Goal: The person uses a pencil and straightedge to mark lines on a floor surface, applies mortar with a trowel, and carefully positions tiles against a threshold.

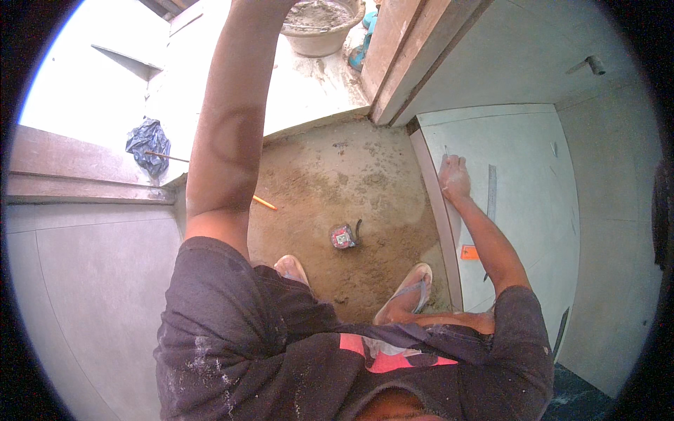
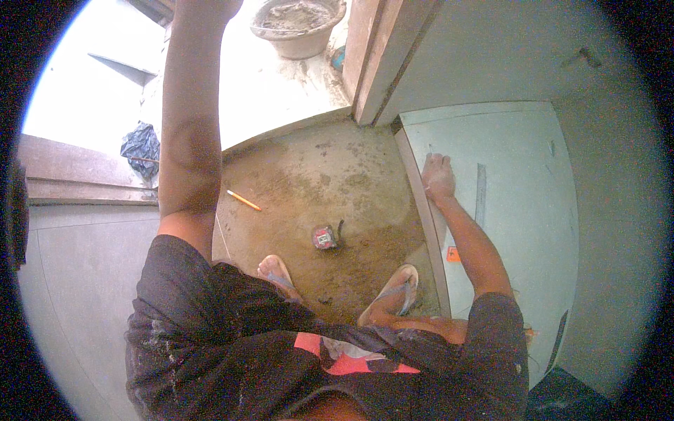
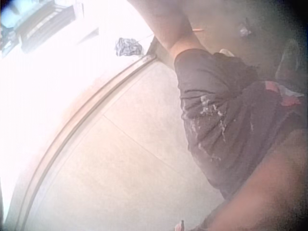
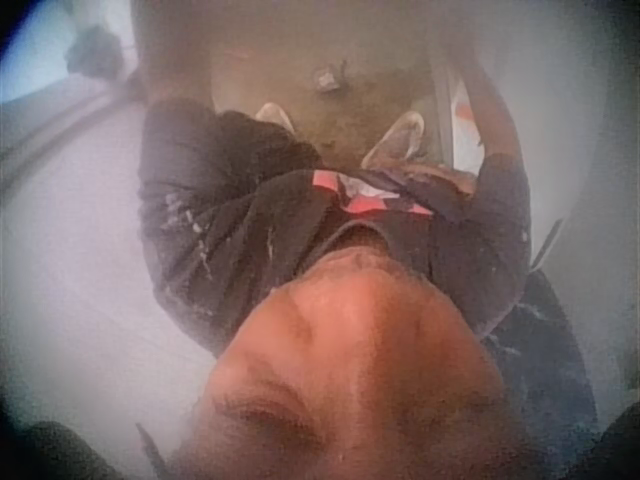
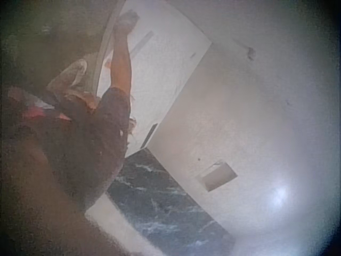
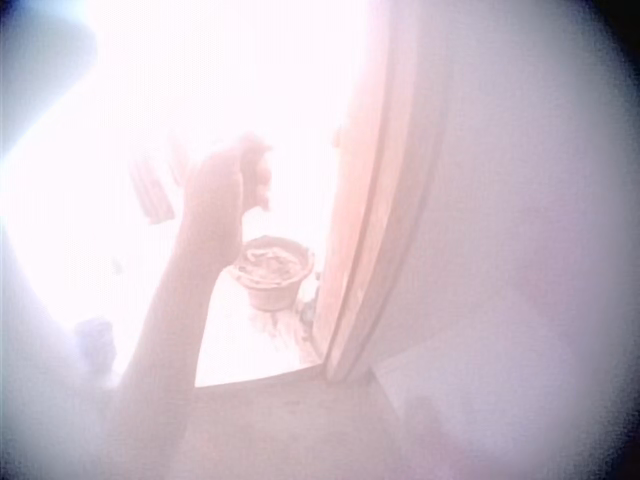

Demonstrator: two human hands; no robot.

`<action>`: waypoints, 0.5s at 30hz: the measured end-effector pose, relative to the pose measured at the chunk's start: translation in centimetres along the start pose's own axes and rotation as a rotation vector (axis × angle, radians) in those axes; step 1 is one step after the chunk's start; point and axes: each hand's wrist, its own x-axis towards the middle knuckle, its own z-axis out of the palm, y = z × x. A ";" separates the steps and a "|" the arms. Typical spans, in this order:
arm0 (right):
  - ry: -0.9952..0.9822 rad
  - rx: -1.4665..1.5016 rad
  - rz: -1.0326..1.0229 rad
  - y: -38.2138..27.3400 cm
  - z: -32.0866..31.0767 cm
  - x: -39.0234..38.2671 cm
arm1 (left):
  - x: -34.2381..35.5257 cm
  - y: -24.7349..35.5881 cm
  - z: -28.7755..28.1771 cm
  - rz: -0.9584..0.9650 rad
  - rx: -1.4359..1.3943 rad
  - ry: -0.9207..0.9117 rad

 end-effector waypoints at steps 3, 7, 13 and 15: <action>0.188 0.081 0.011 -1.1 0.8 0.7 | 3.2 -2.7 -3.6 -0.091 -0.278 -0.166; 0.058 -0.013 -0.036 0.3 0.1 -0.8 | -1.4 -1.6 0.4 -0.044 -0.008 0.057; 0.055 0.139 0.043 -0.8 -0.7 0.0 | 0.1 -1.2 -0.7 -0.117 0.040 0.051; 0.045 0.144 0.049 -1.2 -1.6 0.2 | 0.4 -1.0 -0.9 -0.114 0.035 0.035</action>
